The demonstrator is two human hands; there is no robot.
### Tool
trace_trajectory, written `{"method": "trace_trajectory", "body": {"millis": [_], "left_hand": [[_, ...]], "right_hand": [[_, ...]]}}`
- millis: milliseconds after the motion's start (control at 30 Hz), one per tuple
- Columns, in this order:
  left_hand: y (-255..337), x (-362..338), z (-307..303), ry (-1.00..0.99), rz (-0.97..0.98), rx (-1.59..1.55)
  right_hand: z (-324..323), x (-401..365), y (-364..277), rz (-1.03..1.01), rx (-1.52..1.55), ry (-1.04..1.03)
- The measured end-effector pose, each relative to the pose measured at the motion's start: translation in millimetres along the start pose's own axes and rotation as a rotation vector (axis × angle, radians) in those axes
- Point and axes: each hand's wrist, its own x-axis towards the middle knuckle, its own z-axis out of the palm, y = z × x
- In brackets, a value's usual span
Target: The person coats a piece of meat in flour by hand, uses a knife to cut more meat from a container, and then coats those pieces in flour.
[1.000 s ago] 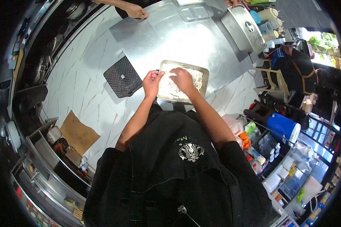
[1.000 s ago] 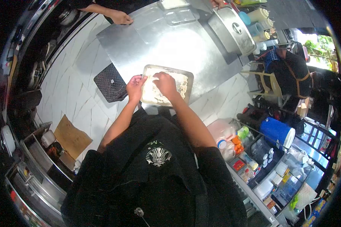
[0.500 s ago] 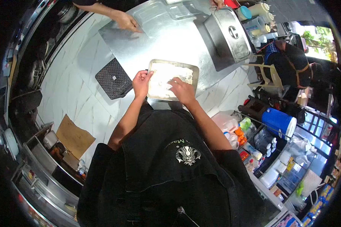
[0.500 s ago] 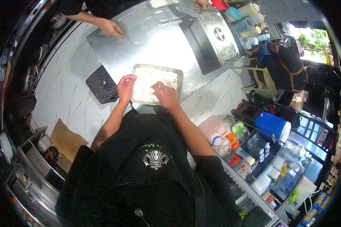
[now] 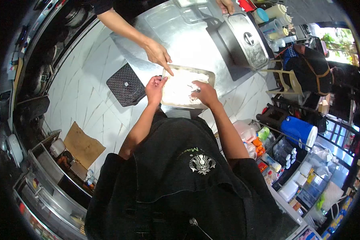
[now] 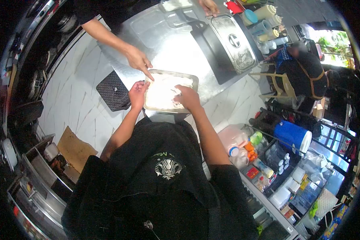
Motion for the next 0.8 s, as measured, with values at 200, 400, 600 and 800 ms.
{"method": "trace_trajectory", "body": {"millis": [200, 400, 600, 800], "left_hand": [[7.5, -3.0, -0.2, -0.01, -0.03, -0.017], [13.2, -6.0, 0.7, 0.002, -0.044, 0.053], [12.9, -4.5, 0.3, 0.013, -0.058, 0.038], [18.5, -6.7, 4.9, 0.053, -0.017, 0.059]], "right_hand": [[31.0, -0.3, 18.4, 0.02, 0.048, 0.263], [21.6, 16.5, -18.7, 0.055, -0.005, 0.058], [20.4, 15.5, -22.8, 0.089, 0.014, 0.008], [20.7, 21.4, 15.7, 0.029, 0.059, -0.199]]}}
